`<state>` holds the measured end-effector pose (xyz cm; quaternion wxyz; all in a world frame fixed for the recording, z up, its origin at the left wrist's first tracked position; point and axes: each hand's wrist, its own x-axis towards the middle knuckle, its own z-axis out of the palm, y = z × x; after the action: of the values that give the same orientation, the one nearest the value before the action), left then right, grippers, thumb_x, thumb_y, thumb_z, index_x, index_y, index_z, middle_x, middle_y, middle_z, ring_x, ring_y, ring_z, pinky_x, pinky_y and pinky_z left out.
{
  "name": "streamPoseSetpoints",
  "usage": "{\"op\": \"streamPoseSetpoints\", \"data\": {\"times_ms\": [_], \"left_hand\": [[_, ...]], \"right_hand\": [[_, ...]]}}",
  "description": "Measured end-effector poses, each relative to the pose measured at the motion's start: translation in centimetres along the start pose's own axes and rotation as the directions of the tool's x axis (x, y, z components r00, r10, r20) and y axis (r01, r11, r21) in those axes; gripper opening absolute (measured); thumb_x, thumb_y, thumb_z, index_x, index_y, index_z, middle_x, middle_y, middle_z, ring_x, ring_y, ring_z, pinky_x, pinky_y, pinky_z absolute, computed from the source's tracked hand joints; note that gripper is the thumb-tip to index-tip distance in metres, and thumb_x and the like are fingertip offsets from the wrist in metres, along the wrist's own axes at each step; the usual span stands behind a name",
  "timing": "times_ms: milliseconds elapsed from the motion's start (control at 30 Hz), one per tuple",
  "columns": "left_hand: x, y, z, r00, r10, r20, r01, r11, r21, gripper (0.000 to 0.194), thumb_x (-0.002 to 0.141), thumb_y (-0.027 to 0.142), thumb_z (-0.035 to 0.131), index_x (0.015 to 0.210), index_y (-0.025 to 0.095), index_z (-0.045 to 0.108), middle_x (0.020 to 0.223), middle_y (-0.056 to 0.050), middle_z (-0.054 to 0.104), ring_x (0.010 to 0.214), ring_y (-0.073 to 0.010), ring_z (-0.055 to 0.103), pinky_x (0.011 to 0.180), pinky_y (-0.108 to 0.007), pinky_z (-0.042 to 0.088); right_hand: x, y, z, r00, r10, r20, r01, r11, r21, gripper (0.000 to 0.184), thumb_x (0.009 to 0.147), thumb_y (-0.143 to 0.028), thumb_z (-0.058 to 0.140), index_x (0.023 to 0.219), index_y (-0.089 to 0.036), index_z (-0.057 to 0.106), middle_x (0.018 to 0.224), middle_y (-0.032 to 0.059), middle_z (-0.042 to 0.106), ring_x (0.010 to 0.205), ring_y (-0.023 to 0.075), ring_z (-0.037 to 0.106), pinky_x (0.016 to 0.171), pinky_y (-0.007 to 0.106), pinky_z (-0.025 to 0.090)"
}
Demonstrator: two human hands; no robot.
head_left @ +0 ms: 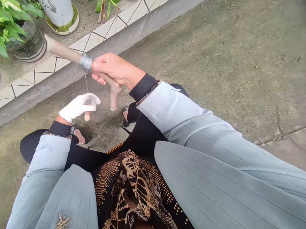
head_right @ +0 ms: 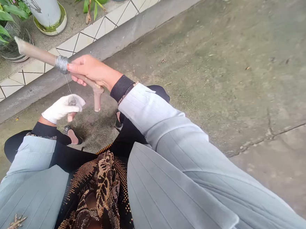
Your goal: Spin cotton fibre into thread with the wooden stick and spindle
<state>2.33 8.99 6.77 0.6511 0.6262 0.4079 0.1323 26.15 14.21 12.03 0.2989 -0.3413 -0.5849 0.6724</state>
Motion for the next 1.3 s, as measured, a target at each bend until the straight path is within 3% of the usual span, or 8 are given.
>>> {"op": "streamPoseSetpoints", "data": {"times_ms": [200,333,533,700,867,967,1133,1300], "left_hand": [[0.6,-0.8,1.6,0.985,-0.048,0.168,0.059,0.996,-0.059,0.031,0.082,0.032,0.081,0.106,0.015,0.074,0.077,-0.002,0.071,0.061,-0.0118,0.066,0.057,-0.023,0.053],[0.6,-0.5,1.8,0.995,-0.036,0.096,0.048,0.990,-0.135,0.040,0.082,0.038,0.083,0.112,0.016,0.071,0.078,-0.004,0.074,0.057,-0.0110,0.062,0.051,-0.022,0.047],[1.1,0.1,2.0,0.910,0.134,-0.392,-0.214,0.962,-0.168,0.052,0.090,0.068,0.072,0.113,0.022,0.067,0.063,0.004,0.054,0.057,-0.0124,0.056,0.056,-0.025,0.049],[0.9,0.5,1.9,0.959,0.134,-0.250,-0.132,0.991,0.022,0.050,0.091,0.069,0.070,0.101,0.019,0.071,0.061,0.004,0.052,0.051,-0.0097,0.040,0.052,-0.025,0.040],[0.0,1.3,1.3,0.985,0.108,-0.134,-0.082,0.979,0.186,0.040,0.096,0.055,0.064,0.095,0.017,0.075,0.064,0.000,0.057,0.052,-0.0105,0.043,0.048,-0.025,0.032],[-0.7,1.6,0.3,0.985,0.088,-0.149,-0.043,0.958,0.282,0.031,0.092,0.046,0.066,0.087,0.017,0.074,0.071,-0.002,0.065,0.054,-0.0121,0.051,0.051,-0.025,0.039],[-0.6,0.5,-0.3,0.992,0.038,-0.117,-0.027,0.995,0.095,0.028,0.085,0.047,0.075,0.087,0.019,0.074,0.067,-0.002,0.068,0.052,-0.0150,0.059,0.051,-0.028,0.047],[0.8,-0.6,0.5,0.906,0.147,-0.397,-0.196,0.977,-0.085,0.040,0.089,0.059,0.075,0.095,0.021,0.067,0.069,-0.002,0.070,0.062,-0.0168,0.066,0.066,-0.032,0.058]], "right_hand": [[1.7,0.4,-1.5,0.943,0.006,-0.332,-0.053,0.990,-0.134,0.062,0.077,-0.087,0.062,0.080,-0.029,0.043,0.078,0.0045,0.059,0.088,0.0226,0.056,0.074,0.034,0.047],[1.7,0.3,-2.6,0.979,-0.046,-0.200,-0.006,0.967,-0.254,0.059,0.072,-0.092,0.060,0.075,-0.035,0.049,0.074,0.0084,0.060,0.095,0.0309,0.059,0.068,0.040,0.043],[0.3,0.1,-0.9,0.996,-0.085,-0.039,0.081,0.993,-0.090,0.054,0.092,-0.068,0.075,0.077,-0.021,0.052,0.073,-0.0019,0.055,0.062,0.0082,0.044,0.062,0.026,0.040],[0.8,0.2,0.4,0.962,0.050,-0.269,-0.082,0.991,-0.109,0.038,0.110,-0.034,0.055,0.075,-0.020,0.049,0.071,0.0003,0.055,0.057,0.0091,0.044,0.055,0.025,0.038],[1.6,1.5,-0.4,0.961,0.058,-0.271,-0.251,0.598,-0.761,0.034,0.093,-0.029,0.080,0.071,-0.021,0.055,0.081,0.0091,0.068,0.085,0.0234,0.066,0.075,0.033,0.051],[1.6,2.5,-1.2,0.930,0.363,-0.063,-0.232,0.444,-0.866,0.032,0.080,-0.027,0.092,0.069,-0.018,0.063,0.075,0.0057,0.068,0.090,0.0250,0.072,0.079,0.033,0.053],[0.4,1.4,-1.8,0.749,0.509,0.424,-0.133,0.742,-0.656,0.029,0.081,-0.038,0.092,0.082,-0.014,0.075,0.066,-0.0063,0.063,0.067,0.0089,0.064,0.071,0.022,0.049],[-0.2,-0.5,-0.8,0.931,0.230,0.284,-0.085,0.892,-0.444,0.029,0.097,-0.035,0.078,0.078,-0.016,0.066,0.068,-0.0036,0.062,0.058,0.0066,0.052,0.060,0.021,0.042]]}}
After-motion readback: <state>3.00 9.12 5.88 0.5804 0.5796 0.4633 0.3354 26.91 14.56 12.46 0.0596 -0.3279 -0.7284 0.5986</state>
